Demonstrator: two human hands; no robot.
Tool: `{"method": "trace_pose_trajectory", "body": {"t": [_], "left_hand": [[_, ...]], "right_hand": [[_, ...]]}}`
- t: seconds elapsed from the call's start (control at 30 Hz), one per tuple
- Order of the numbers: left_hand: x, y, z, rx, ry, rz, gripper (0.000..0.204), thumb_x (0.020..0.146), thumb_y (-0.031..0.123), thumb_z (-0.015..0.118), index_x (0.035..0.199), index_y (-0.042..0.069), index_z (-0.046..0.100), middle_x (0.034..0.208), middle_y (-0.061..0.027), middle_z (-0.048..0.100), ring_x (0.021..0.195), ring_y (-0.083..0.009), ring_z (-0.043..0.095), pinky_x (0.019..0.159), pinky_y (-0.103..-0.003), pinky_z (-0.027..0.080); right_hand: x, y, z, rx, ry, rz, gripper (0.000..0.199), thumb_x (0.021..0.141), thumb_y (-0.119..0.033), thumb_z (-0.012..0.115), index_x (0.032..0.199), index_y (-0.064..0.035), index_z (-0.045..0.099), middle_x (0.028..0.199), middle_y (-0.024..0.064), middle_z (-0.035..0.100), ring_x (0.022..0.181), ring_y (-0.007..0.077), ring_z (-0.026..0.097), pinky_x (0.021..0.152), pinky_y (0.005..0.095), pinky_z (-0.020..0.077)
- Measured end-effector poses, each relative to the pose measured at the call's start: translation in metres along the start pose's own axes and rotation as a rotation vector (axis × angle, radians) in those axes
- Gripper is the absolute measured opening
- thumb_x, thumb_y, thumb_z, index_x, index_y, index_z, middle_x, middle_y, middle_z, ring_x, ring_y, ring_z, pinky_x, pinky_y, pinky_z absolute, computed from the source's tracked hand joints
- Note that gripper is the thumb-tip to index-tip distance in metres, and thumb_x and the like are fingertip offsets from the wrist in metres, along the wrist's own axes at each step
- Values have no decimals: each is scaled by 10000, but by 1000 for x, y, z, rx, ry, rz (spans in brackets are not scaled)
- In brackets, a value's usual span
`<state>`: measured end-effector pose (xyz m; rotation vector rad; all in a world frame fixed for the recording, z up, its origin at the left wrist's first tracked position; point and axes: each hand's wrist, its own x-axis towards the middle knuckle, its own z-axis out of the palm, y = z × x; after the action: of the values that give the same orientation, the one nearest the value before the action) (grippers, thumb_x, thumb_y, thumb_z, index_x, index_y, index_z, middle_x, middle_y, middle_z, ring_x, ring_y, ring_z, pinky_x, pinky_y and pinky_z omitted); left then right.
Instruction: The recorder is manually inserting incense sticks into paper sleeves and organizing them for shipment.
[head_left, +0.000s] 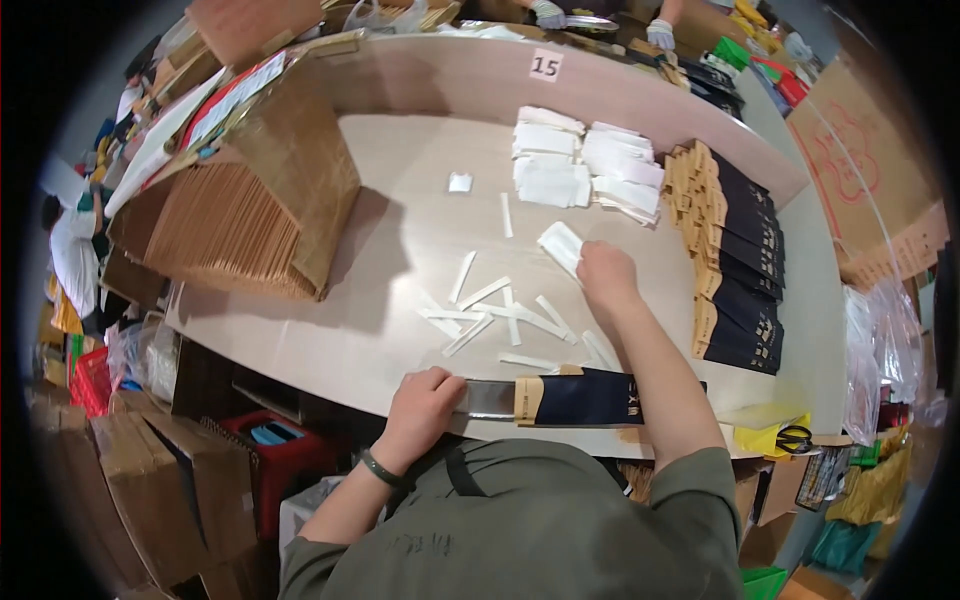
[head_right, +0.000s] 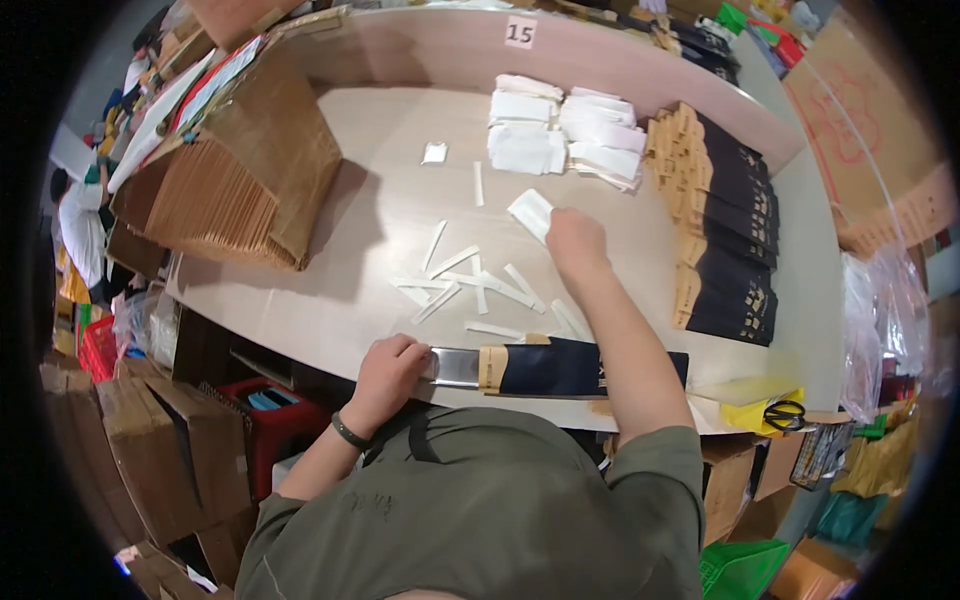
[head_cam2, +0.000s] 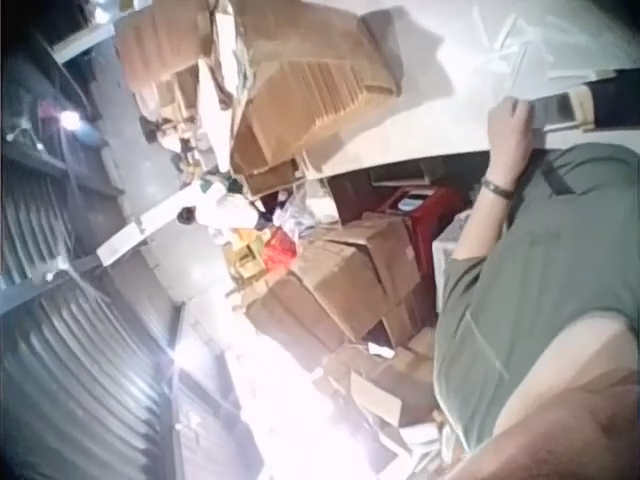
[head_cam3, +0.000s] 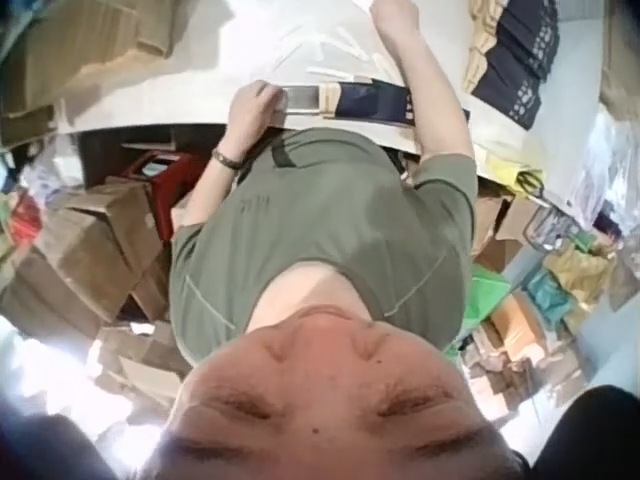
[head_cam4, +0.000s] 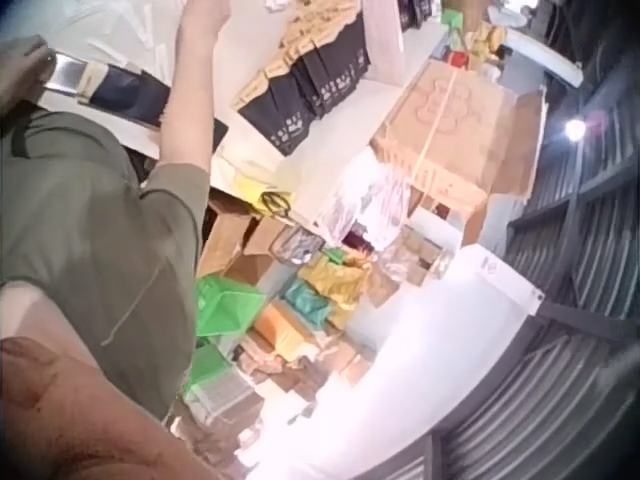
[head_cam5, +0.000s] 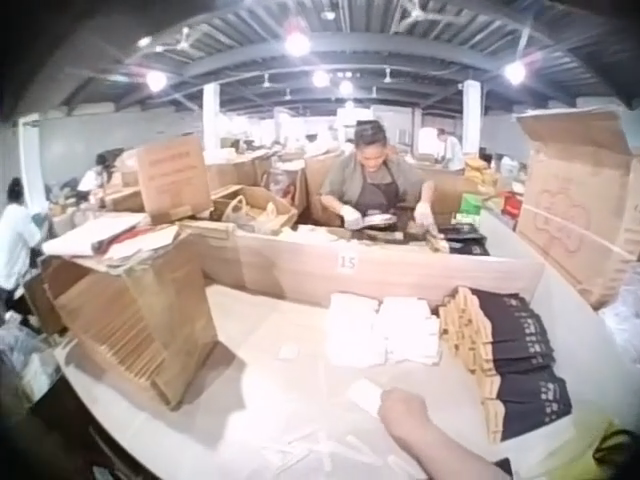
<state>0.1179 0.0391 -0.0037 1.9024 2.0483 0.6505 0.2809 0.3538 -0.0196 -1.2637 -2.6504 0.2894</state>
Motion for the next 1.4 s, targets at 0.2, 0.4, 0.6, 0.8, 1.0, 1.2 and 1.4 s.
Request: {"method": "trace_pose_trajectory", "body": {"t": [0.2,0.4,0.6,0.8,1.0,1.2,1.4], "left_hand": [[13,-63,-57,94,574,-102,359,721,65,776,1057,93,655,1061,-138,631,970,-330,614,800,-377,518],[51,-153,-195,473,735,-413,209,891,249,663,978,60,686,901,-141,660,823,-321,654,728,-432,522],[43,-80,-113,19,331,-119,218,805,111,705,1019,94,665,918,-100,660,798,-276,662,708,-370,531],[51,-49,-33,81,-230,449,353,807,154,615,1155,194,659,1232,-90,571,1135,-265,577,974,-374,451],[62,-55,-25,169,-239,387,239,838,158,584,1068,161,648,1170,-60,576,1133,-231,568,974,-356,430],[80,-33,-28,209,-157,444,157,820,156,604,969,122,642,1071,-52,604,1035,-239,579,902,-371,448],[49,-6,-42,11,-213,68,112,787,142,668,873,91,619,900,-90,629,910,-303,591,799,-416,460]], "right_hand": [[-23,-36,-31,314,49,138,130,796,-137,629,844,-18,648,852,172,658,793,330,637,722,411,499],[-95,-117,-23,361,-77,-583,113,769,-99,638,855,-26,640,786,120,634,683,282,622,615,349,500],[-123,-110,-22,697,-10,-79,96,821,-101,694,850,-29,638,727,55,609,642,144,594,574,276,469],[-151,-80,3,950,-219,186,88,897,-73,657,860,-1,622,699,-12,594,570,28,509,536,192,398],[-149,-84,9,974,-110,199,91,892,-80,663,855,-7,623,669,-23,581,578,24,503,532,193,391],[-149,-87,12,868,-53,129,95,887,-91,667,860,-10,626,670,-27,580,580,24,499,532,197,392],[-155,-81,20,1022,24,242,87,883,-66,674,860,3,627,688,-18,587,593,22,511,541,191,403]]}}
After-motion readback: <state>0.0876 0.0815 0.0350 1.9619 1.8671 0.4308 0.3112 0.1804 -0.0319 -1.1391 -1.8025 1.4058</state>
